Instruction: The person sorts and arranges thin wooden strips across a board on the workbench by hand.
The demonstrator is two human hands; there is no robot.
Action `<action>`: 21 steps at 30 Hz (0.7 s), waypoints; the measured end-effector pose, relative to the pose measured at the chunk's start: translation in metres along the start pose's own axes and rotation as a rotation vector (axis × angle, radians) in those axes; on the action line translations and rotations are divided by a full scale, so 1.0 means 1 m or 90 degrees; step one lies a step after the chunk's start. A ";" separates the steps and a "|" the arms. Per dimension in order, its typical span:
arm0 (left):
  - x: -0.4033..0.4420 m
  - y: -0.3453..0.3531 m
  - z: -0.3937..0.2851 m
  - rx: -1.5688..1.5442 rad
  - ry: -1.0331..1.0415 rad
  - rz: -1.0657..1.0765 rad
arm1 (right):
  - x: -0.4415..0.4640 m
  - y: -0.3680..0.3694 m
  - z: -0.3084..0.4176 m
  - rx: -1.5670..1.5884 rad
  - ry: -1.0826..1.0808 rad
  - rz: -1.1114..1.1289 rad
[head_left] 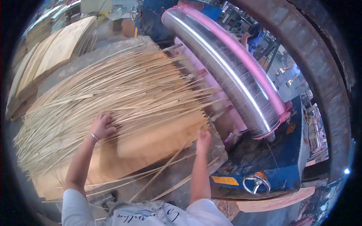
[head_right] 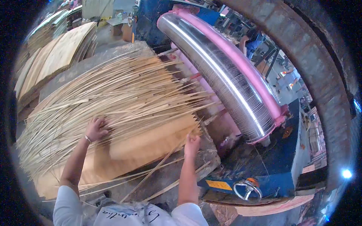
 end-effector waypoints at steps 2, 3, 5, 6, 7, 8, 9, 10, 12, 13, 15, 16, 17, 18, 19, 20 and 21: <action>-0.018 -0.012 -0.008 0.059 0.009 -0.013 | -0.035 0.003 0.027 -0.145 0.035 0.192; -0.022 -0.011 -0.003 0.109 0.000 -0.021 | -0.052 0.002 0.043 -0.217 0.051 0.288; -0.022 -0.009 0.014 0.136 -0.006 -0.074 | -0.086 0.017 0.054 -0.245 0.059 0.402; -0.026 -0.009 0.020 0.149 -0.008 -0.098 | -0.100 0.024 0.057 -0.287 0.024 0.426; -0.028 -0.011 0.016 0.140 -0.012 -0.094 | -0.115 0.033 0.044 -0.225 0.077 0.433; -0.028 -0.008 0.020 0.148 -0.016 -0.094 | -0.128 0.045 0.026 -0.163 0.128 0.440; -0.025 -0.001 0.026 0.157 -0.020 -0.096 | -0.137 0.050 0.015 -0.101 0.176 0.445; -0.023 0.000 0.029 0.165 -0.024 -0.098 | -0.141 0.049 0.015 0.014 0.219 0.401; -0.017 -0.002 0.032 0.174 -0.038 -0.077 | -0.148 0.046 0.019 0.245 0.301 0.305; -0.014 -0.001 0.034 0.170 -0.039 -0.075 | -0.143 0.032 0.039 0.239 0.254 0.304; -0.010 0.002 0.040 0.175 -0.060 -0.064 | -0.139 0.006 0.027 0.240 0.101 0.228; -0.011 0.001 0.040 0.167 -0.068 -0.059 | -0.137 -0.015 0.045 0.239 0.032 0.195; -0.011 0.000 0.040 0.162 -0.076 -0.051 | -0.142 -0.035 0.041 0.240 0.113 0.183; -0.011 0.001 0.042 0.157 -0.083 -0.040 | -0.140 -0.062 0.057 0.237 0.196 0.169; -0.011 0.004 0.044 0.151 -0.069 -0.036 | -0.143 -0.083 0.041 0.243 0.198 0.130; -0.009 0.005 0.045 0.141 -0.053 -0.035 | -0.144 -0.101 0.022 0.248 0.196 0.087; -0.014 0.008 0.041 0.166 -0.030 -0.027 | -0.149 -0.119 -0.004 0.221 0.244 0.053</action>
Point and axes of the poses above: each hand's wrist, its own x-axis towards the middle knuckle, its own y-axis out of the palm, z = x × y, the point moved 10 cm from there along x, towards the middle knuckle, and after that the axes turned 13 degrees about -y, right-handed, at the moved point
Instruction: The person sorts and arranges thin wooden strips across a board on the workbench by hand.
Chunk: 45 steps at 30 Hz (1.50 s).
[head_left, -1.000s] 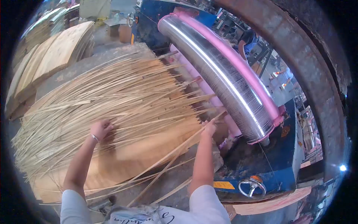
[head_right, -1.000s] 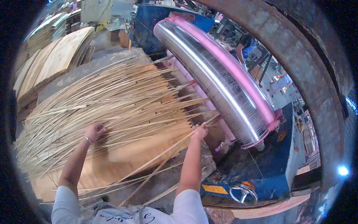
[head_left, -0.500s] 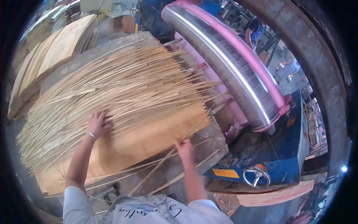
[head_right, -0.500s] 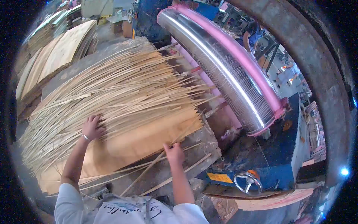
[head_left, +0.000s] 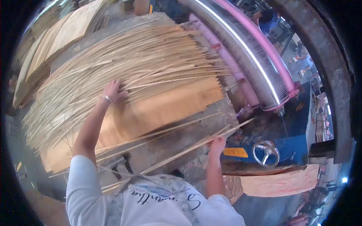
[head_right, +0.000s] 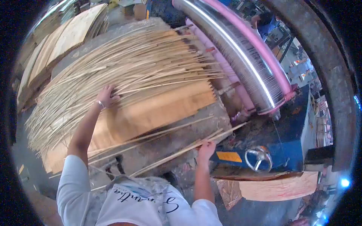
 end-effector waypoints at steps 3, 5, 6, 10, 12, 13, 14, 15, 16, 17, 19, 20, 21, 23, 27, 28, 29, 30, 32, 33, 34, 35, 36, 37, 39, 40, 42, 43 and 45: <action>-0.020 -0.002 -0.007 0.025 0.051 0.011 | -0.003 -0.041 -0.034 0.081 0.111 -0.043; -0.031 -0.003 -0.003 -0.010 0.058 0.020 | 0.003 -0.034 -0.041 0.139 0.161 -0.002; -0.033 0.002 -0.001 0.011 0.074 0.016 | 0.008 -0.032 -0.038 0.119 0.156 -0.044; -0.032 0.005 0.007 0.027 0.077 0.058 | 0.061 -0.009 -0.010 0.208 0.149 -0.089; -0.023 0.014 0.012 0.035 0.065 0.069 | 0.076 0.012 0.011 0.205 0.125 -0.040; -0.024 0.018 0.016 0.039 0.064 0.076 | 0.076 0.026 0.029 0.198 0.109 -0.029; -0.023 0.021 0.017 0.043 0.069 0.082 | 0.078 0.037 0.045 0.192 0.088 -0.024; -0.020 0.020 0.012 0.044 0.080 0.085 | 0.078 0.054 0.055 0.196 0.072 0.011; -0.022 0.019 0.011 0.046 0.088 0.096 | 0.076 0.072 0.061 0.197 0.055 0.045; -0.024 0.019 0.011 0.047 0.081 0.108 | 0.081 0.083 0.052 0.193 0.057 0.050; -0.032 0.018 0.012 0.029 0.079 0.078 | 0.090 0.110 0.004 0.207 0.173 0.031; -0.039 0.017 0.014 0.013 0.081 0.039 | 0.083 0.123 -0.008 0.237 0.209 -0.014; -0.045 0.019 0.014 0.019 0.087 0.016 | 0.100 0.130 -0.027 0.144 0.134 0.031; -0.048 0.018 0.010 0.016 0.079 0.009 | 0.132 0.140 -0.057 0.114 0.087 -0.012; -0.047 0.018 0.009 -0.003 0.038 0.054 | 0.240 0.134 -0.051 -0.041 -0.014 -0.061; -0.045 0.020 0.009 -0.004 0.031 0.057 | 0.271 0.125 -0.040 -0.113 -0.041 -0.094; -0.043 0.019 0.007 -0.003 0.021 0.064 | 0.299 0.118 -0.039 -0.038 -0.018 -0.133; -0.043 0.017 0.005 -0.001 0.012 0.073 | 0.326 0.107 -0.039 0.036 0.008 -0.171; -0.041 0.019 0.004 0.002 -0.001 0.093 | 0.370 0.082 -0.046 0.178 0.065 -0.246; -0.040 0.020 0.003 0.006 -0.002 0.093 | 0.384 0.075 -0.050 0.249 0.097 -0.281; -0.039 0.020 0.004 0.011 -0.004 0.093 | 0.391 0.073 -0.055 0.319 0.131 -0.314; -0.039 0.021 0.004 0.016 -0.006 0.092 | 0.394 0.074 -0.062 0.390 0.165 -0.348; -0.038 0.022 0.004 0.014 -0.012 0.094 | 0.397 0.081 -0.057 0.403 0.144 -0.291; -0.038 0.021 0.004 0.009 -0.013 0.094 | 0.391 0.086 -0.048 0.418 0.124 -0.237; -0.039 0.020 0.003 0.000 -0.003 0.094 | 0.367 0.084 -0.031 0.360 0.094 -0.178; -0.037 0.024 0.004 0.002 -0.002 0.090 | 0.349 0.082 -0.022 0.288 0.079 -0.170; -0.033 0.031 0.012 0.007 0.004 0.079 | 0.308 0.088 -0.005 0.260 0.014 -0.114; -0.033 0.030 0.011 0.004 0.009 0.080 | 0.282 0.091 0.001 0.299 -0.036 -0.068; -0.037 0.026 0.010 -0.009 0.017 0.085 | 0.220 0.096 0.000 0.356 -0.025 0.016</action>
Point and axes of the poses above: each hand's wrist, its own x-axis towards the middle knuckle, its own y-axis out of the palm, z = x × y, the point moved 10 cm from there along x, towards the middle knuckle, and after that the axes turned 13 degrees about -y, right-handed, at the moved point
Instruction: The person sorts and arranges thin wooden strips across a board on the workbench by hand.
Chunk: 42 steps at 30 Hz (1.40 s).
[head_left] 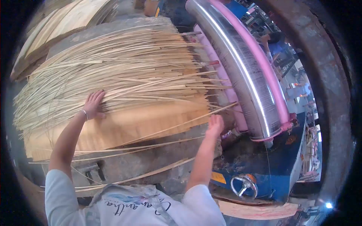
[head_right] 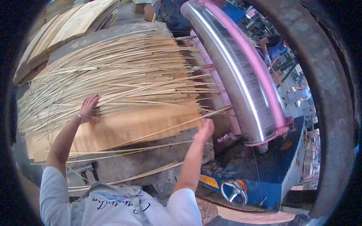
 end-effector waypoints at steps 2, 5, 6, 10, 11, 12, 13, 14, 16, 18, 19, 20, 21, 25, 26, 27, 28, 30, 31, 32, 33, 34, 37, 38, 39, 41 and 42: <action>-0.009 -0.013 -0.007 0.007 0.003 -0.039 | -0.069 0.006 0.004 -0.125 0.098 0.022; -0.010 -0.025 -0.009 -0.013 -0.025 -0.066 | -0.150 -0.002 0.002 -0.239 0.119 0.086; -0.008 -0.027 -0.007 -0.024 -0.037 -0.068 | -0.167 -0.006 -0.002 -0.259 0.117 0.124; 0.004 -0.033 -0.022 0.056 0.035 -0.084 | -0.199 -0.007 0.010 -0.288 0.152 0.180; 0.008 -0.035 -0.025 0.055 0.026 -0.054 | -0.194 -0.007 0.011 -0.275 0.168 0.162; 0.009 -0.037 -0.028 0.055 0.018 -0.025 | -0.187 -0.004 0.011 -0.260 0.184 0.145; 0.007 -0.038 -0.031 0.050 0.021 0.006 | -0.180 0.008 0.013 -0.228 0.185 0.140; 0.003 -0.041 -0.033 0.046 0.022 0.037 | -0.171 0.026 0.013 -0.195 0.188 0.135; 0.000 -0.045 -0.035 0.043 0.012 0.082 | -0.163 0.065 -0.008 -0.143 0.276 0.170; -0.002 -0.046 -0.035 0.045 -0.006 0.111 | -0.170 0.099 -0.056 -0.082 0.455 0.203; -0.001 -0.048 -0.034 0.035 -0.021 0.103 | -0.174 0.113 -0.084 -0.036 0.549 0.199; -0.001 -0.050 -0.039 0.046 -0.013 0.096 | -0.158 0.127 -0.093 -0.035 0.490 0.198; 0.001 -0.052 -0.045 0.054 -0.007 0.085 | -0.139 0.143 -0.099 -0.034 0.429 0.201; 0.024 -0.019 -0.035 0.099 0.003 0.021 | -0.071 0.185 -0.136 -0.069 0.304 0.171; 0.027 -0.020 -0.033 0.058 -0.001 0.024 | -0.063 0.195 -0.141 -0.072 0.306 0.200; 0.024 -0.030 -0.038 0.016 -0.004 0.028 | -0.057 0.203 -0.141 -0.077 0.308 0.230; 0.022 -0.039 -0.043 -0.025 -0.007 0.033 | -0.053 0.210 -0.138 -0.083 0.312 0.258; 0.022 -0.053 -0.058 -0.075 0.026 0.034 | -0.046 0.203 -0.117 -0.086 0.262 0.217; 0.024 -0.058 -0.069 -0.100 0.053 0.043 | -0.044 0.197 -0.104 -0.092 0.239 0.198; 0.026 -0.061 -0.078 -0.126 0.079 0.053 | -0.041 0.188 -0.094 -0.077 0.225 0.170; 0.037 -0.054 -0.080 -0.157 0.060 0.081 | -0.034 0.178 -0.086 -0.062 0.210 0.143; 0.047 -0.050 -0.085 -0.143 0.056 0.069 | -0.020 0.165 -0.089 -0.118 0.220 0.117; 0.082 -0.037 -0.095 -0.113 0.037 0.012 | 0.012 0.130 -0.075 -0.039 0.183 0.033; 0.095 -0.034 -0.095 -0.108 0.024 -0.022 | 0.015 0.123 -0.072 -0.079 0.180 0.036; 0.105 -0.033 -0.096 -0.103 0.012 -0.055 | 0.013 0.117 -0.063 -0.118 0.177 0.039; 0.129 -0.023 -0.091 -0.076 -0.039 -0.054 | 0.004 0.104 -0.064 -0.125 0.200 0.014; 0.136 -0.021 -0.090 -0.063 -0.064 -0.055 | -0.002 0.097 -0.064 -0.133 0.210 0.021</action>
Point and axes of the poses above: each hand's wrist, its own x-axis towards the middle knuckle, its own y-axis out of the palm, z = x × y, the point moved 10 cm from there along x, towards the middle knuckle, and after that the axes turned 13 degrees about -y, right-handed, at the moved point
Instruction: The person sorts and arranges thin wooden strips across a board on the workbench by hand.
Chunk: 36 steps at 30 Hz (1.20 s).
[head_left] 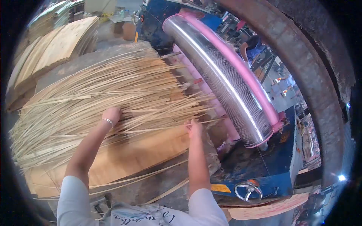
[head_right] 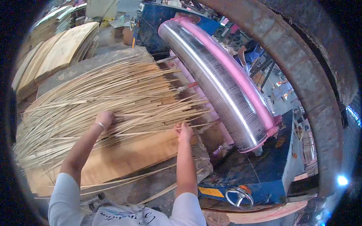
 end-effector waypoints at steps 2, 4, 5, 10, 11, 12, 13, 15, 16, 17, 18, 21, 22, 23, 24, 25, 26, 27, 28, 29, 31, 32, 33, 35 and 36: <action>-0.023 -0.016 -0.028 0.037 0.041 0.066 | -0.007 -0.009 -0.006 -0.018 0.020 0.018; -0.043 -0.020 -0.045 0.055 0.113 0.049 | -0.009 -0.004 -0.021 0.005 0.039 0.054; -0.062 -0.013 -0.050 0.053 0.163 0.000 | -0.011 0.000 -0.032 0.017 0.051 0.072; -0.078 -0.011 -0.039 0.015 0.142 -0.001 | -0.063 0.084 -0.039 0.002 0.089 0.255; -0.073 -0.006 -0.029 0.019 0.119 0.013 | -0.071 0.090 -0.039 0.006 0.066 0.208; -0.068 -0.002 -0.019 0.023 0.096 0.026 | -0.080 0.096 -0.038 0.009 0.041 0.162; -0.062 0.000 -0.008 0.028 0.073 0.038 | -0.089 0.102 -0.034 0.015 0.015 0.117; -0.061 -0.005 0.011 0.028 0.055 0.081 | -0.117 0.110 -0.024 0.080 0.006 0.082; -0.060 -0.007 0.019 0.029 0.048 0.102 | -0.129 0.112 -0.024 0.113 0.001 0.063; -0.057 -0.013 0.030 0.035 0.028 0.083 | -0.141 0.120 -0.036 0.123 0.031 0.096; -0.056 -0.018 0.042 0.044 0.008 0.063 | -0.154 0.129 -0.051 0.134 0.064 0.129; -0.052 -0.026 0.053 0.043 -0.032 0.007 | -0.187 0.152 -0.089 0.195 0.150 0.159; -0.051 -0.028 0.055 0.038 -0.043 -0.013 | -0.191 0.158 -0.095 0.192 0.136 0.165; -0.056 -0.036 0.043 0.027 0.008 -0.084 | -0.194 0.164 -0.099 0.189 0.121 0.170; -0.050 -0.030 0.036 -0.029 -0.008 -0.059 | -0.193 0.169 -0.100 0.184 0.105 0.176; -0.044 -0.022 0.025 -0.088 -0.024 -0.031 | -0.192 0.171 -0.090 0.152 0.080 0.147; -0.039 -0.014 0.013 -0.148 -0.041 -0.002 | -0.187 0.177 -0.088 0.151 0.109 0.158; -0.035 -0.016 -0.009 -0.134 -0.035 -0.008 | -0.180 0.181 -0.082 0.148 0.138 0.169; -0.028 -0.018 -0.032 -0.121 -0.028 -0.013 | -0.176 0.183 -0.080 0.143 0.165 0.181; -0.017 -0.011 -0.051 -0.149 -0.002 -0.012 | -0.164 0.180 -0.091 0.131 0.180 0.191; 0.012 -0.003 -0.090 -0.311 0.018 0.011 | -0.149 0.173 -0.091 0.043 0.185 0.228; 0.027 0.002 -0.106 -0.442 0.009 0.038 | -0.142 0.168 -0.088 -0.002 0.189 0.245; 0.058 0.021 -0.124 -0.460 0.049 0.010 | -0.146 0.167 -0.071 -0.032 0.187 0.278; 0.079 0.020 -0.163 -0.444 0.151 -0.030 | -0.127 0.151 -0.086 0.002 0.183 0.294; 0.063 -0.002 -0.186 -0.408 0.211 -0.040 | -0.120 0.144 -0.092 0.021 0.183 0.300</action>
Point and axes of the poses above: each hand's wrist, its own x-axis towards the middle knuckle, its own y-axis out of the palm, z = x × y, the point moved 10 cm from there along x, towards the middle knuckle, and after that the axes turned 13 degrees about -y, right-handed, at the moved point
